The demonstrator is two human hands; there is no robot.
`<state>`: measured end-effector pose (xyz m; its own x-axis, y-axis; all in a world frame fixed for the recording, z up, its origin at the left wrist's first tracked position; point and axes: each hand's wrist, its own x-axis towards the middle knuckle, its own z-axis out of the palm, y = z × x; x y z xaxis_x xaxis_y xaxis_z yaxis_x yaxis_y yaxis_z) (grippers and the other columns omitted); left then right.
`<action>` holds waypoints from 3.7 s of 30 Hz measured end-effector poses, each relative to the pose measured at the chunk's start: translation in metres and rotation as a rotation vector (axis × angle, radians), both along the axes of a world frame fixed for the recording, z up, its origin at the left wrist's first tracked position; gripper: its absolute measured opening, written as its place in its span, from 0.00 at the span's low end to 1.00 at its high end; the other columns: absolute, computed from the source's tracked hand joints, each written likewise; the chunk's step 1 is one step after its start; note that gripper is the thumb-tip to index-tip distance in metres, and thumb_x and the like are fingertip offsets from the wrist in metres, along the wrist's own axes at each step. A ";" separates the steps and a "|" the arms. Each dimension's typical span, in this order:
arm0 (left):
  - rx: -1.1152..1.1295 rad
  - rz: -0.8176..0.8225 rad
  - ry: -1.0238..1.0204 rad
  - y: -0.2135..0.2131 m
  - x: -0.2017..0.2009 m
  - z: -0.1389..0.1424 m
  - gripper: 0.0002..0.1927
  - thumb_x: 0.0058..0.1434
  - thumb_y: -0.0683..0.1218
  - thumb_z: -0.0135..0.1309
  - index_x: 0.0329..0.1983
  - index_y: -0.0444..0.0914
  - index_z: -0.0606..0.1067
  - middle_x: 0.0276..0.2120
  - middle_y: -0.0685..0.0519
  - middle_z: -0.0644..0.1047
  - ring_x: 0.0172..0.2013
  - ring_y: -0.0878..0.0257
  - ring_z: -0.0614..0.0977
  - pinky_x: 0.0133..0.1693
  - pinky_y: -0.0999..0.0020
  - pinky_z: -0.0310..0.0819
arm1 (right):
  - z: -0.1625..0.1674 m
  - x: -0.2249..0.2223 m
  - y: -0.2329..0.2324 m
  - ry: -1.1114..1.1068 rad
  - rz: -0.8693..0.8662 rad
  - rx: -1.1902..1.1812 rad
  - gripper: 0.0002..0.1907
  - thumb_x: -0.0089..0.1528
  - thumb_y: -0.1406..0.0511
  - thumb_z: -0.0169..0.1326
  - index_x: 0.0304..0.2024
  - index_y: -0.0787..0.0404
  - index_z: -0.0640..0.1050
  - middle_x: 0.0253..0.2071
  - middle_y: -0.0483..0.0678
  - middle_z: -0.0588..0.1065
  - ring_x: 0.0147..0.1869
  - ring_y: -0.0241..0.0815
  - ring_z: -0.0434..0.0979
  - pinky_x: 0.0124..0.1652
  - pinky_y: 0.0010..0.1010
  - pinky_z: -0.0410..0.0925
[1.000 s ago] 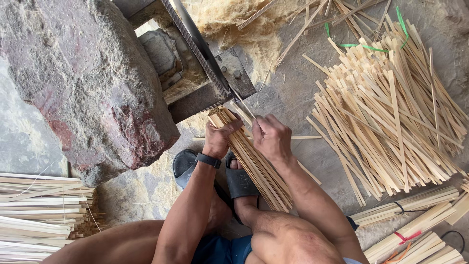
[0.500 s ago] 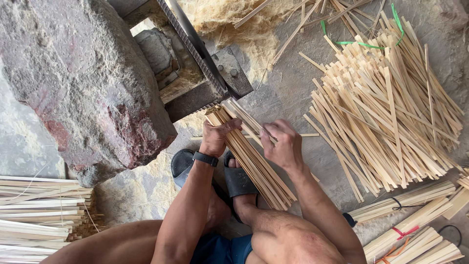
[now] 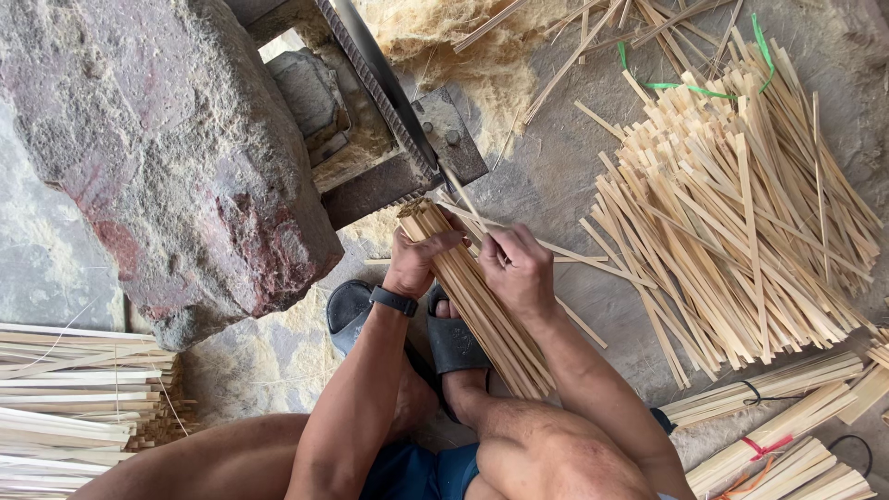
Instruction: The person sits on the floor and uses a rotating grinding wheel to sharpen the ends of thin bamboo sticks. They hold bundles of sticks in the left hand and feed them one by one into the wheel with the right hand, then place the sharpened sticks into a pile on the floor.
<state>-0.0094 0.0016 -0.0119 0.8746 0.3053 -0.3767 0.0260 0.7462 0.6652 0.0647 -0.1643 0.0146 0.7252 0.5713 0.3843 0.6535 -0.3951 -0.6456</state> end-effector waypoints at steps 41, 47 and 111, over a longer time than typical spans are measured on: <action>0.144 0.006 0.144 -0.005 -0.002 -0.004 0.14 0.56 0.35 0.66 0.46 0.31 0.79 0.39 0.46 0.83 0.36 0.59 0.85 0.40 0.63 0.83 | 0.019 0.018 0.038 -0.021 0.007 -0.012 0.03 0.65 0.75 0.58 0.41 0.71 0.78 0.32 0.55 0.77 0.29 0.43 0.81 0.23 0.28 0.74; 0.129 0.017 0.157 -0.004 0.001 0.001 0.14 0.55 0.36 0.66 0.45 0.31 0.80 0.39 0.47 0.84 0.38 0.60 0.86 0.42 0.64 0.84 | 0.026 0.024 0.046 0.043 0.021 -0.020 0.03 0.65 0.74 0.58 0.42 0.70 0.79 0.34 0.56 0.78 0.32 0.43 0.81 0.26 0.30 0.75; 0.148 -0.007 0.139 -0.004 0.003 0.004 0.12 0.56 0.37 0.63 0.44 0.30 0.81 0.38 0.45 0.84 0.39 0.57 0.87 0.44 0.62 0.84 | 0.005 0.005 0.000 -0.008 -0.022 -0.060 0.06 0.64 0.74 0.58 0.42 0.72 0.82 0.32 0.55 0.79 0.29 0.40 0.81 0.22 0.24 0.74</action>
